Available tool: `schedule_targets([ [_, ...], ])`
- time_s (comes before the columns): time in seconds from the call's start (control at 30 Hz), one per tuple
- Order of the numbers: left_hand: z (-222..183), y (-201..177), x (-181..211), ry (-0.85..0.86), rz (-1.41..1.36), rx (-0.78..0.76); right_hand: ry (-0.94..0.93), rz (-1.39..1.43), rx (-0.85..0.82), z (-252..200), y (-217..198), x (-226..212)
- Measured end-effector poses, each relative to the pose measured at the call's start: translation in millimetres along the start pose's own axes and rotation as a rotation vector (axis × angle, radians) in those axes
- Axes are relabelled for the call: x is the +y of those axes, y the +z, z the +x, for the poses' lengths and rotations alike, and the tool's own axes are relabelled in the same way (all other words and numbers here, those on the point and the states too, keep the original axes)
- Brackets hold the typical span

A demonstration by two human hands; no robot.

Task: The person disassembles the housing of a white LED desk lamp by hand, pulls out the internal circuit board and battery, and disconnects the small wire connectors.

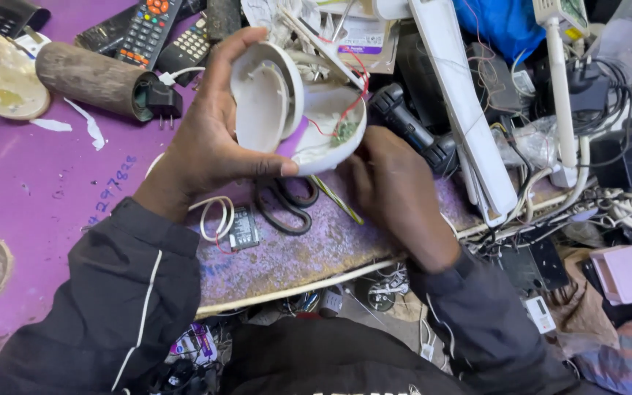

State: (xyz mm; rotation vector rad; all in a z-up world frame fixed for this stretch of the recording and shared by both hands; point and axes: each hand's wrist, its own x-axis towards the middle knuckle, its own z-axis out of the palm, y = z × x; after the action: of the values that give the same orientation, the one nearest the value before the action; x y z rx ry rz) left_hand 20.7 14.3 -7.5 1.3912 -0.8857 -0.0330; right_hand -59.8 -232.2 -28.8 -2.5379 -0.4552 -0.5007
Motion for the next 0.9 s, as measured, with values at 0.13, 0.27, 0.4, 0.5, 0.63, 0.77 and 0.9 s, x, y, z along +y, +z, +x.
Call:
schedule_targets([
  [0.13, -1, 2, 4, -0.087, 0.024, -0.02, 0.203, 0.039, -0.023, -18, -39, -20],
  [0.27, 1, 8, 0, -0.108, -0.236, -0.056, 0.224, 0.291, 0.147, -31, -64, -41],
  [0.4, 1, 12, 2, -0.193, -0.368, -0.053, 0.272, 0.384, 0.192, -34, -73, -51],
  [0.5, 0, 14, 4, -0.212, -0.371, -0.054, 0.247, 0.327, 0.198, -33, -73, -49],
  [0.63, 1, 15, 2, -0.191, -0.379, -0.072, 0.227, 0.329, 0.187, -32, -73, -48],
  [0.77, 1, 17, 4, -0.223, -0.381, -0.073, 0.235, 0.347, 0.175, -33, -72, -46],
  [0.9, 1, 17, 6, -0.246, -0.333, -0.069, 0.244, 0.384, 0.162, -33, -70, -44],
])
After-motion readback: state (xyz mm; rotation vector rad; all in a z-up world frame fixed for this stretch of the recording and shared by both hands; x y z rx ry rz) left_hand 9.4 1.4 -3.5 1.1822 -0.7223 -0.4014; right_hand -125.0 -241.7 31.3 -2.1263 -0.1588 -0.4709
